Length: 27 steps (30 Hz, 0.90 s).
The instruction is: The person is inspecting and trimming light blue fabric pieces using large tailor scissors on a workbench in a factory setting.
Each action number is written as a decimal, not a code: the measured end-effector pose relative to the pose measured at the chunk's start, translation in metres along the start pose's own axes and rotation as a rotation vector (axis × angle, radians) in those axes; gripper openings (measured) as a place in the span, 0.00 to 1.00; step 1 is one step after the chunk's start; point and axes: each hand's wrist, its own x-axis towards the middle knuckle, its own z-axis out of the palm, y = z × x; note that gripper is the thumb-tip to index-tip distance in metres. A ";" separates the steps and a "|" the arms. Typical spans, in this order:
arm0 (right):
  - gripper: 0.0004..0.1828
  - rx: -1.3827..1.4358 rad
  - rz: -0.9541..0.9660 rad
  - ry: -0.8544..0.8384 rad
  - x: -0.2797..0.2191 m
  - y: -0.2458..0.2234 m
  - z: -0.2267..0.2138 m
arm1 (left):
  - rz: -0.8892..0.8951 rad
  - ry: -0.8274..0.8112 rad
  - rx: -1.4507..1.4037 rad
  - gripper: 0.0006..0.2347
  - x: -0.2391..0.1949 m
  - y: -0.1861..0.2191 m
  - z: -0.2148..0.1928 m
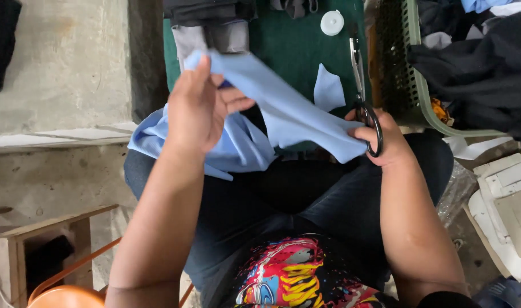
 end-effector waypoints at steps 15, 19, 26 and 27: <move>0.16 0.187 -0.194 0.013 0.006 0.017 0.018 | 0.240 0.227 0.279 0.17 0.105 0.011 0.024; 0.19 0.160 -0.138 -0.029 0.005 0.020 0.017 | 0.130 0.228 0.419 0.15 0.092 -0.019 0.016; 0.23 0.329 -0.093 -0.287 -0.001 0.044 0.001 | -0.207 0.088 1.057 0.11 0.062 -0.114 -0.053; 0.23 0.327 -0.092 -0.289 -0.004 0.035 0.005 | -0.207 0.090 1.055 0.11 0.050 -0.109 -0.046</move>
